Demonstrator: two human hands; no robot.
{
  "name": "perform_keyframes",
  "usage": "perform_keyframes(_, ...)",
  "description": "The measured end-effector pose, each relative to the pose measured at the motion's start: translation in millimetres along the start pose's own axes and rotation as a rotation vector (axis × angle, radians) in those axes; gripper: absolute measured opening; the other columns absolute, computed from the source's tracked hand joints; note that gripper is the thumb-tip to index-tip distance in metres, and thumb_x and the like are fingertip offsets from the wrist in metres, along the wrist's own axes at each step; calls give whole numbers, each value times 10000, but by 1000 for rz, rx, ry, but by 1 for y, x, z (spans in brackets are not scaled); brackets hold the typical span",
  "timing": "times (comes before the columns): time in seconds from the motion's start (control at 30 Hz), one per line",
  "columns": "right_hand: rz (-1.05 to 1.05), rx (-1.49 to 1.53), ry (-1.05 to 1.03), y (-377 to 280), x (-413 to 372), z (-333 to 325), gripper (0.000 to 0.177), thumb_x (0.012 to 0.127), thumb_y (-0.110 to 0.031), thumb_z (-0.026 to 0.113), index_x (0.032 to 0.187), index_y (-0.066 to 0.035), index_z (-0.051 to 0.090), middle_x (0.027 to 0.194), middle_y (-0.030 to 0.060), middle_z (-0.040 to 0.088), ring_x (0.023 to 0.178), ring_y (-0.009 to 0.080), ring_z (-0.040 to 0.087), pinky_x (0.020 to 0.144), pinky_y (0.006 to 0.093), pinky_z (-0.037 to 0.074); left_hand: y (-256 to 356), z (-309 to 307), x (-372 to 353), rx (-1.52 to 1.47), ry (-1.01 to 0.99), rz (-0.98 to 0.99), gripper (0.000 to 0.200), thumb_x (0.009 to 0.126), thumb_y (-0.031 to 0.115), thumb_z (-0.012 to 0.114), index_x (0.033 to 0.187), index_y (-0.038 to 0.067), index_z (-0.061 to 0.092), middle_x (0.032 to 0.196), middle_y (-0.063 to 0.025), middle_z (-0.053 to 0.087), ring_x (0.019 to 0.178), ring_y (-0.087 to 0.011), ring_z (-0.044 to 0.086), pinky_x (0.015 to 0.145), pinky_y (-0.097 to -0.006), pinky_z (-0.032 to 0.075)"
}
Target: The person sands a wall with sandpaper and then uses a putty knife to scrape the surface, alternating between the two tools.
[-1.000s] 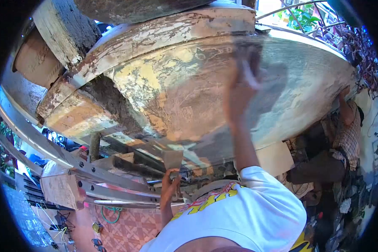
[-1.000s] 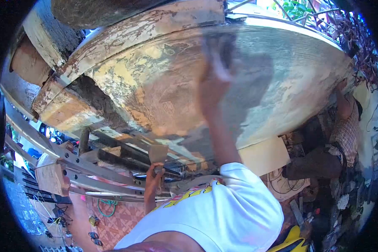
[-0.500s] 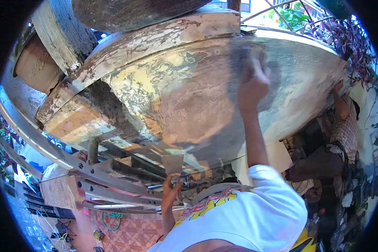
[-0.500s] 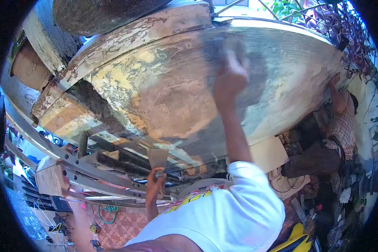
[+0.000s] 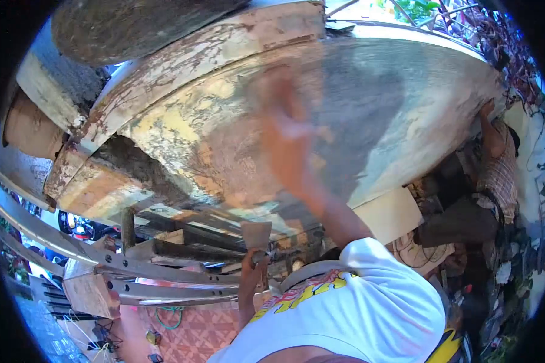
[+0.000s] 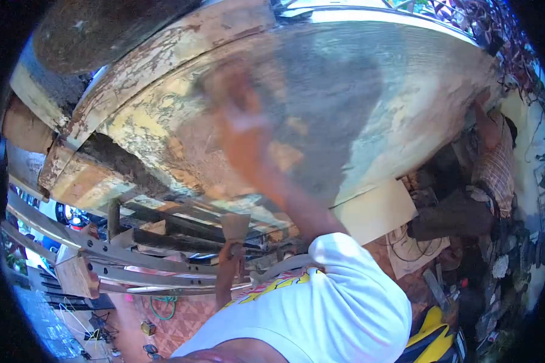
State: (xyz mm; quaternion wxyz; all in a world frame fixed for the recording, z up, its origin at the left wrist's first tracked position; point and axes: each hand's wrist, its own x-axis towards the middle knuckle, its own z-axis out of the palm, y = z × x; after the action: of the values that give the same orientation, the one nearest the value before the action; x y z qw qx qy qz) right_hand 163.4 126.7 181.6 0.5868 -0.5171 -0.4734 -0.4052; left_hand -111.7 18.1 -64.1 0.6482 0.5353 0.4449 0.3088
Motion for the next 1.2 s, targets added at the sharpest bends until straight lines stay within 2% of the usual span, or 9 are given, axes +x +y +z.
perform_keyframes(0.2, -74, -243, -220, 74, 27, -57, 383, 868, -44, 527, 1234, -90, 627, 515, 102, 550, 475, 236, 558, 449, 356, 485, 13, -1, 1, 91, -63, -193, 263, 884, 9, 609, 1132, 71, 548, 926, -52, 597, 724, -92, 581, 591, -228, 463)
perform_keyframes(0.27, 514, 66, -62, 65, 55, -72, 204, 824, -96, 596, 999, -79, 700, 750, 151, 677, 638, 257, 642, 557, 330, 501, -7, -2, 7, 141, -69, 123, 271, 887, 13, 603, 1141, 84, 540, 875, -60, 586, 537, -98, 539, 444, -246, 423)
perform_keyframes(0.5, -202, -387, -404, 96, -47, -33, 202, 852, -118, 572, 986, -55, 709, 492, 85, 461, 399, 235, 439, 414, 375, 332, 10, 7, 9, -37, -37, -115, 228, 873, -15, 598, 1086, 61, 561, 836, -41, 579, 577, -94, 533, 524, -254, 444)
perform_keyframes(0.6, 470, -202, -88, 186, 35, -97, 406, 912, -376, 567, 928, 11, 688, 640, 148, 623, 538, 260, 601, 473, 380, 439, 15, 12, -4, 27, -36, -18, 212, 870, -23, 591, 1066, 54, 566, 832, -43, 587, 646, -93, 551, 583, -255, 450)
perform_keyframes(0.73, 228, -369, 143, 92, 19, -33, 283, 908, -257, 564, 871, -4, 685, 568, 96, 526, 448, 234, 482, 440, 390, 377, -18, 2, 11, 78, -20, 0, 193, 879, 9, 599, 1065, 56, 570, 816, -44, 590, 646, -97, 551, 568, -250, 442)
perform_keyframes(0.83, -155, -756, -262, -26, -108, 121, 567, 745, -97, 616, 1304, -38, 540, 792, 136, 640, 470, 195, 477, 418, 352, 368, -22, -2, 12, -76, -74, -3, 197, 879, 57, 630, 1067, 48, 574, 805, -38, 588, 651, -103, 549, 582, -259, 452)
perform_keyframes(0.97, -134, 342, -490, -82, -11, 8, 520, 765, -89, 595, 1283, -122, 571, 1090, 90, 679, 834, 249, 674, 572, 355, 551, 28, 19, 13, -24, -156, -153, 266, 875, 139, 672, 1103, 48, 570, 766, -24, 574, 604, -101, 539, 526, -270, 450)
perform_keyframes(1.13, 233, 414, -782, -6, -109, -77, 499, 807, -106, 646, 1286, -233, 585, 1396, 48, 503, 1205, 282, 543, 936, 372, 503, -2, 28, 21, 85, -80, -82, 298, 877, 165, 682, 1134, 64, 569, 700, -20, 557, 461, -72, 468, 396, -253, 373)
perform_keyframes(1.2, 635, 442, -978, 19, -167, -112, 296, 918, -217, 595, 1208, -180, 647, 1078, 128, 669, 982, 286, 642, 778, 347, 523, 3, 33, 21, 42, -92, -87, 305, 876, 170, 684, 1141, 68, 572, 690, -26, 561, 428, -59, 445, 369, -243, 347)
